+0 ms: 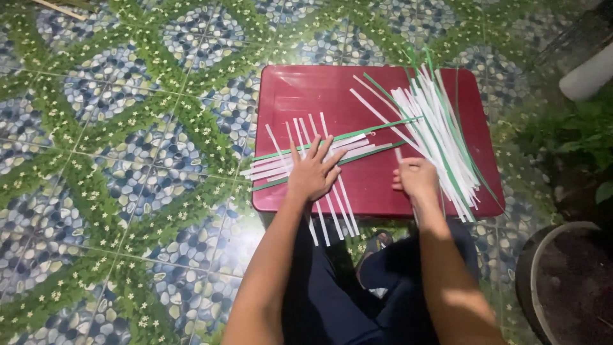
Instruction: The person weaves white and green plastic strips by hand on a red surface. They repeatedly interlace the strips in a basket-weave pattern, adjusting alignment and tension throughout the process.
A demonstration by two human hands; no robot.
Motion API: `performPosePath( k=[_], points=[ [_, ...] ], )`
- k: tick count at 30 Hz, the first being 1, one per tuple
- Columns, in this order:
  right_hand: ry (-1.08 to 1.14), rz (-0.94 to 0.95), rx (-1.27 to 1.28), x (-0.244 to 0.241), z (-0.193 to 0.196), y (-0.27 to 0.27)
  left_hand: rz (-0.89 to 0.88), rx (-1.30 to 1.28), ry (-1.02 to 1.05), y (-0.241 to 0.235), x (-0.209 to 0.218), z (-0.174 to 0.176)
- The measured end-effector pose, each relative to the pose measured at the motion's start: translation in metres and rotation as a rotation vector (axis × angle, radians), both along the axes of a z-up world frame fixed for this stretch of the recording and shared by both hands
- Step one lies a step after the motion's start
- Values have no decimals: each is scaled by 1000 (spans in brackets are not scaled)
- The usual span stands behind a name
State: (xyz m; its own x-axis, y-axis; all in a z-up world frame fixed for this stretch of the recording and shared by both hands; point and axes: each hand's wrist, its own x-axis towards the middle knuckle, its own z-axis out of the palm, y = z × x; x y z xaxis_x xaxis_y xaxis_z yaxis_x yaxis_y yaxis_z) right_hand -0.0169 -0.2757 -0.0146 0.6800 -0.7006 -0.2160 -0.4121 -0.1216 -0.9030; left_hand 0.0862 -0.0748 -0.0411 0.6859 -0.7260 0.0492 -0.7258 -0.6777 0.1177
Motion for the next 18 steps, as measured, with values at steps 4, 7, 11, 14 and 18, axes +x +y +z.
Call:
performPosePath(
  k=[4,7,11,14,18],
  points=[
    [258,6,-383,12,-11,-21,10,5,14,0,-2,6],
    [237,252,-480,20,25,0,8,4,10,1,-3,6],
    [384,343,-575,36,-11,-27,12,-12,20,0,-2,9],
    [391,344,-588,31,-10,-26,16,-15,24,2,-3,8],
    [365,341,-566,29,-13,-30,16,-23,16,1,-3,6]
  ],
)
